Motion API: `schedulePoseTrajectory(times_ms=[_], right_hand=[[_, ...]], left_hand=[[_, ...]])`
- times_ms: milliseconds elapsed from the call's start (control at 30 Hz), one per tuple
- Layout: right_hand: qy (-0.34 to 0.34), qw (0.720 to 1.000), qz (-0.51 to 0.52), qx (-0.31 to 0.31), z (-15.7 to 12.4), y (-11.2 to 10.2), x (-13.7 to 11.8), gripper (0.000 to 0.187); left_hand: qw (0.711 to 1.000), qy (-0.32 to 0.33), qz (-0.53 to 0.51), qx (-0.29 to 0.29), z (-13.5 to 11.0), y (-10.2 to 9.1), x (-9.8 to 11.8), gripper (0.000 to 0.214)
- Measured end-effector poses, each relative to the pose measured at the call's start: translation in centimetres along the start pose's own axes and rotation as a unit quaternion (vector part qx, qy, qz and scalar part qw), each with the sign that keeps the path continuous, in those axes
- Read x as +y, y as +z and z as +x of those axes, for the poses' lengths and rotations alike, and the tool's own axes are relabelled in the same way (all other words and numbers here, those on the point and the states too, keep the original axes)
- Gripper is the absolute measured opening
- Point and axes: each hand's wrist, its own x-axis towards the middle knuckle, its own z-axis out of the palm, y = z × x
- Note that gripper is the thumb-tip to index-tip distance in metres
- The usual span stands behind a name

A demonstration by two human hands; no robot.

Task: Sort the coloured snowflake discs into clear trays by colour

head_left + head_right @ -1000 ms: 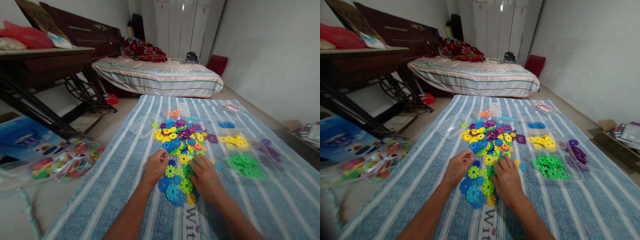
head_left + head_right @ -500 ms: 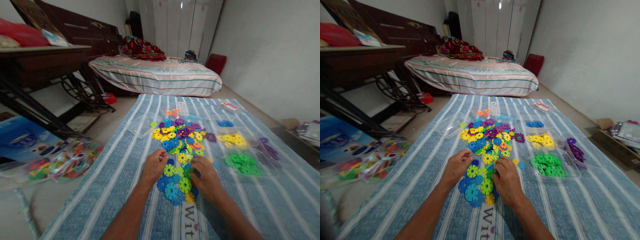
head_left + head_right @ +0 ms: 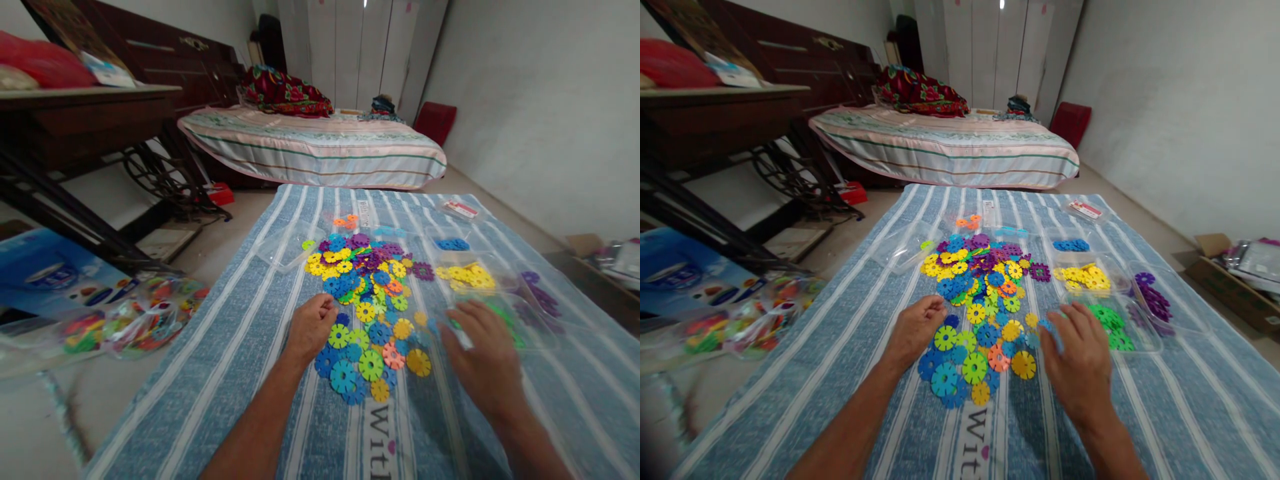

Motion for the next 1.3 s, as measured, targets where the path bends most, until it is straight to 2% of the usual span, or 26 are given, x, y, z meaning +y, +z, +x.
schedulePoseTrajectory(times_ms=[100,167,233,300,700,867,1033,1167,1300], right_hand=[[-0.063,0.987,0.084,-0.125,-1.4,1.2,-3.3,0.022],[-0.078,0.971,0.099,-0.204,-2.0,1.9,-5.4,0.028],[-0.075,0.960,0.096,-0.254,-2.3,2.3,-6.9,0.032],[-0.066,0.955,0.093,-0.272,-2.3,2.6,-7.5,0.033],[-0.009,0.966,0.144,-0.214,-2.8,4.4,-6.9,0.024],[-0.008,0.971,0.157,-0.182,-2.5,4.5,-7.0,0.017],[0.001,0.976,0.164,-0.140,-2.4,4.8,-6.9,0.021],[0.021,0.976,0.175,-0.130,-2.4,5.0,-6.8,0.027],[0.042,0.970,0.198,-0.133,-2.5,4.9,-6.6,0.027]], left_hand=[[1.000,0.002,-0.001,-0.001,0.0,0.0,-0.1,0.022],[1.000,0.001,-0.001,-0.003,0.0,0.0,-0.2,0.023],[1.000,0.001,-0.001,-0.005,0.1,0.1,-0.3,0.023],[1.000,0.000,-0.003,-0.006,0.1,0.2,-0.5,0.022],[1.000,0.010,0.000,-0.005,0.2,0.3,-0.7,0.021],[1.000,0.011,0.005,-0.005,0.2,0.2,-0.6,0.019],[1.000,0.015,0.008,-0.007,0.2,0.2,-0.5,0.018],[1.000,0.017,0.007,-0.007,0.2,0.3,-0.6,0.018],[1.000,0.016,0.001,-0.009,0.1,0.3,-0.6,0.018]])
